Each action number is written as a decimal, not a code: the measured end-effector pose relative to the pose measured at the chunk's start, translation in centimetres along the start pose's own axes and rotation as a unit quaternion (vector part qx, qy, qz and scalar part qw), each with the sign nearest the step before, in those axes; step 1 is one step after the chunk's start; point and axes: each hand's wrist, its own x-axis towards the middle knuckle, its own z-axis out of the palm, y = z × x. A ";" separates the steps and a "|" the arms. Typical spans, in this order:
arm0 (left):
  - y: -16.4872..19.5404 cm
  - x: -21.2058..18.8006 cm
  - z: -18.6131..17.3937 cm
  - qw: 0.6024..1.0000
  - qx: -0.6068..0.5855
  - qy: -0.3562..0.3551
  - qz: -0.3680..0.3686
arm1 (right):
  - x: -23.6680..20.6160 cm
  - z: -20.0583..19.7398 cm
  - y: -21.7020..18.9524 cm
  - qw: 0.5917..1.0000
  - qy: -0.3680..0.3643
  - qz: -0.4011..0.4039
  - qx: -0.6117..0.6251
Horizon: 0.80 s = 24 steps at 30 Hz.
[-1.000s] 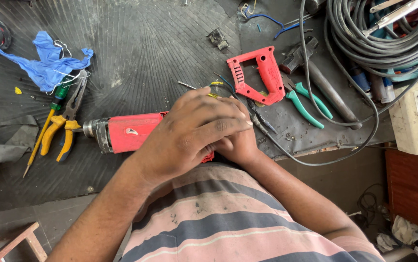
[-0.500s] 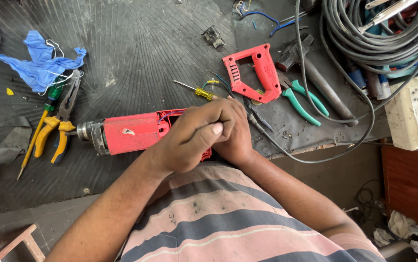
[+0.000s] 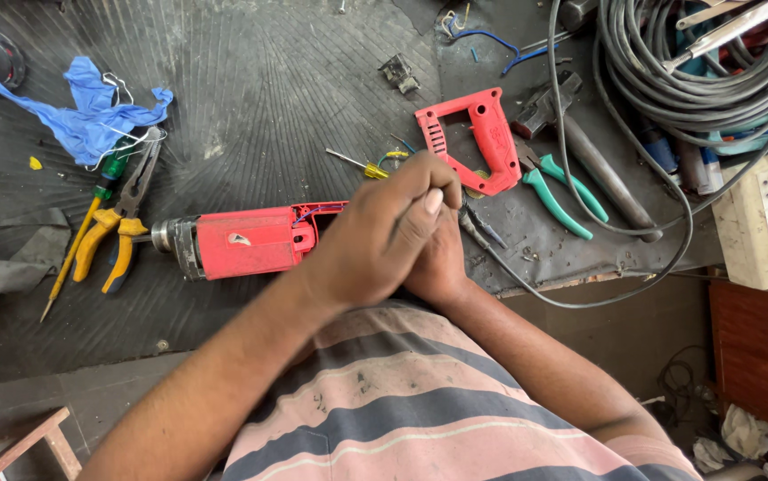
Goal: The person disassembles a red electric drill on a cluttered workbench. They separate the drill's housing halves by hand, unscrew fasteners using a screwdriver, pull out internal wiring and switch components, and set the housing parts aside on the bench.
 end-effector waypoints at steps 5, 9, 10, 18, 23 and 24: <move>1.4 -1.5 1.8 0.999 0.040 0.013 0.026 | -0.1 -0.2 -0.1 0.994 0.021 -0.094 -0.049; 0.7 -1.1 0.7 0.999 0.041 0.000 -0.001 | 0.4 -0.1 0.1 0.992 -0.019 -0.080 -0.098; 0.5 -0.9 0.5 1.000 0.030 -0.003 -0.003 | 0.5 -0.1 0.1 0.990 -0.020 -0.089 -0.109; -0.7 0.3 0.7 0.998 0.017 -0.054 -0.013 | 0.0 -0.4 -0.9 0.989 -0.022 0.090 0.116; -2.0 2.0 -0.2 0.996 -0.043 -0.083 0.003 | 0.2 0.5 0.9 0.984 -0.012 -0.077 -0.158; -2.2 2.1 -0.3 0.993 -0.068 -0.096 -0.010 | 0.0 0.7 1.3 0.986 -0.035 -0.048 -0.153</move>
